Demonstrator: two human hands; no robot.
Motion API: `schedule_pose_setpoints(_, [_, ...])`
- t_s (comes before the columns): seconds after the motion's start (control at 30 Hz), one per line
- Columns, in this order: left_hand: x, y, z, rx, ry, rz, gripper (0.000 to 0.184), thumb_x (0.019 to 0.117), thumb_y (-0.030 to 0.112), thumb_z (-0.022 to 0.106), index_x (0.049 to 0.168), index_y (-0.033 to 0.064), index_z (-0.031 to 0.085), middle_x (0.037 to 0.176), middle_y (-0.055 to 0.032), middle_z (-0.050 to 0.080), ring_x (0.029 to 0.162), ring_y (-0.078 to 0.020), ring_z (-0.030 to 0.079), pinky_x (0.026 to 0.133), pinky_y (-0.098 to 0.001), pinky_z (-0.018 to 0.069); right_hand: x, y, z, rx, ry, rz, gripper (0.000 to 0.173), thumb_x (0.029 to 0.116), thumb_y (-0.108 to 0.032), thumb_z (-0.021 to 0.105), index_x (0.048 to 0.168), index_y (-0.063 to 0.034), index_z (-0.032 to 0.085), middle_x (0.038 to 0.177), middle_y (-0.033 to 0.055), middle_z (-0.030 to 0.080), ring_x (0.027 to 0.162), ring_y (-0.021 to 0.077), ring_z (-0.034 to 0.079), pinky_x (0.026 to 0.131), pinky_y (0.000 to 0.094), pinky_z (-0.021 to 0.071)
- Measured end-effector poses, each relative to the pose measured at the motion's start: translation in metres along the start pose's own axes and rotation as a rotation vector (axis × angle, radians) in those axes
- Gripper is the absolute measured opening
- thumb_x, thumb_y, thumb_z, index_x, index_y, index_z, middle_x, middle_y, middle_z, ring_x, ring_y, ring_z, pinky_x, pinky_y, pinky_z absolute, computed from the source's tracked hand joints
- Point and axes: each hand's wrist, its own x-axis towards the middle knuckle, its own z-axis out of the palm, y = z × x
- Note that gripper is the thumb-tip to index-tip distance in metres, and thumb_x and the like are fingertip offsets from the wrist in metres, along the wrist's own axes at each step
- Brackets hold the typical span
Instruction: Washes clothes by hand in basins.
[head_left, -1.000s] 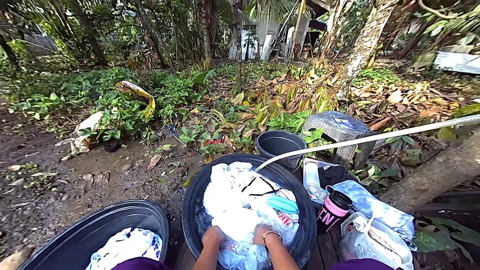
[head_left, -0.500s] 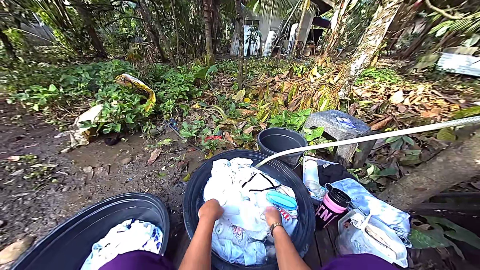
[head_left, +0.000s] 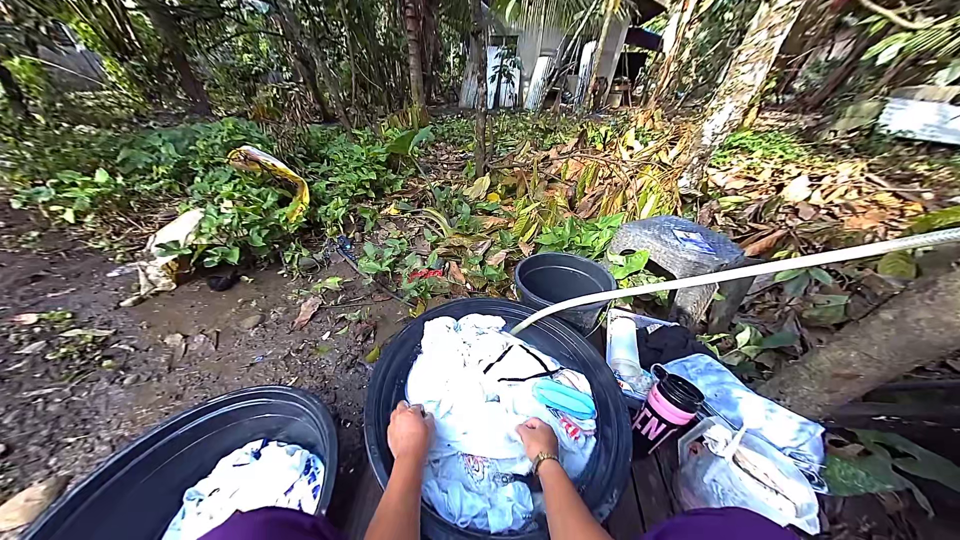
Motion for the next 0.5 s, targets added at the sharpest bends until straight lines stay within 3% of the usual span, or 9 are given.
schedule_pose_setpoints(0.07, [0.002, -0.003, -0.001, -0.287, 0.17, 0.13, 0.022, 0.0991, 0.015, 0.062, 0.102, -0.0034, 0.075, 0.118, -0.0243, 0.066, 0.117, -0.0373, 0.062, 0.103, -0.0541, 0.0472, 0.002, -0.003, -0.003, 0.149, 0.096, -0.007, 0.027, 0.1029, -0.019, 0.062, 0.113, 0.0042, 0.07, 0.117, 0.0256, 0.069, 0.115, 0.0377, 0.063, 0.102, 0.0557, 0.0456])
schedule_pose_setpoints(0.13, [0.008, -0.003, 0.003, -0.653, 0.299, 0.157, 0.022, 0.0962, 0.007, 0.061, 0.079, -0.0051, 0.065, 0.085, -0.0189, 0.063, 0.087, -0.0309, 0.062, 0.083, -0.0506, 0.0477, 0.005, -0.005, -0.005, 0.364, 0.183, -0.008, 0.029, 0.1062, -0.015, 0.054, 0.115, 0.0095, 0.066, 0.114, 0.03, 0.066, 0.109, 0.0393, 0.062, 0.097, 0.0555, 0.0457])
schedule_pose_setpoints(0.17, [0.011, -0.001, 0.004, -0.829, 0.315, 0.115, 0.026, 0.0971, 0.005, 0.058, 0.071, -0.0003, 0.056, 0.072, -0.0121, 0.057, 0.073, -0.024, 0.056, 0.072, -0.0448, 0.0457, 0.006, -0.006, -0.005, 0.452, 0.217, -0.005, 0.03, 0.1077, -0.014, 0.05, 0.117, 0.0105, 0.064, 0.113, 0.0303, 0.064, 0.105, 0.0385, 0.061, 0.094, 0.0542, 0.0468])
schedule_pose_setpoints(0.2, [0.013, 0.001, 0.003, -0.978, 0.305, 0.054, 0.031, 0.0988, 0.004, 0.055, 0.069, 0.0054, 0.048, 0.066, -0.0066, 0.051, 0.064, -0.0186, 0.052, 0.066, -0.0396, 0.0455, 0.006, -0.008, -0.007, 0.514, 0.239, 0.003, 0.031, 0.1089, -0.014, 0.047, 0.121, 0.0107, 0.062, 0.117, 0.0311, 0.063, 0.109, 0.039, 0.061, 0.095, 0.0543, 0.0474])
schedule_pose_setpoints(0.27, [0.012, 0.002, -0.001, -1.079, 0.279, -0.063, 0.034, 0.0997, 0.005, 0.053, 0.067, 0.0094, 0.043, 0.061, -0.0028, 0.046, 0.058, -0.0152, 0.047, 0.059, -0.0355, 0.0422, 0.005, -0.012, -0.014, 0.563, 0.284, 0.013, 0.033, 0.1096, -0.013, 0.046, 0.127, 0.012, 0.06, 0.129, 0.0331, 0.06, 0.124, 0.0409, 0.056, 0.107, 0.0545, 0.0409])
schedule_pose_setpoints(0.3, [0.01, 0.0, -0.004, -1.032, 0.236, -0.109, 0.03, 0.0998, 0.006, 0.053, 0.07, 0.0054, 0.047, 0.065, -0.0066, 0.047, 0.063, -0.0183, 0.047, 0.062, -0.0383, 0.041, 0.005, -0.013, -0.016, 0.562, 0.305, 0.008, 0.033, 0.1096, -0.012, 0.047, 0.128, 0.0125, 0.059, 0.132, 0.0335, 0.059, 0.127, 0.041, 0.055, 0.11, 0.054, 0.0389])
schedule_pose_setpoints(0.37, [0.007, -0.007, -0.006, -0.811, 0.046, -0.161, 0.021, 0.101, 0.01, 0.057, 0.096, -0.0084, 0.065, 0.094, -0.0243, 0.061, 0.09, -0.0334, 0.057, 0.081, -0.0526, 0.0457, 0.006, -0.014, -0.02, 0.554, 0.327, -0.007, 0.034, 0.1102, -0.013, 0.046, 0.129, 0.0128, 0.057, 0.132, 0.0332, 0.059, 0.127, 0.0398, 0.055, 0.11, 0.0522, 0.0388])
schedule_pose_setpoints(0.43, [0.008, -0.013, -0.003, -0.488, -0.169, -0.151, 0.038, 0.1039, 0.025, 0.058, 0.117, -0.0091, 0.066, 0.119, -0.0305, 0.064, 0.114, -0.0412, 0.061, 0.098, -0.0586, 0.0459, 0.006, -0.013, -0.022, 0.572, 0.309, -0.041, 0.033, 0.1105, -0.014, 0.046, 0.129, 0.0123, 0.056, 0.131, 0.0324, 0.059, 0.125, 0.038, 0.055, 0.109, 0.0508, 0.0395])
schedule_pose_setpoints(0.5, [0.002, -0.01, -0.003, -0.21, -0.338, -0.137, 0.053, 0.1055, 0.04, 0.055, 0.125, -0.0087, 0.064, 0.131, -0.0308, 0.062, 0.127, -0.0416, 0.058, 0.107, -0.0584, 0.0432, 0.005, -0.013, -0.022, 0.606, 0.274, -0.067, 0.032, 0.1103, -0.012, 0.046, 0.128, 0.0121, 0.057, 0.13, 0.0319, 0.059, 0.123, 0.0365, 0.055, 0.107, 0.0497, 0.04])
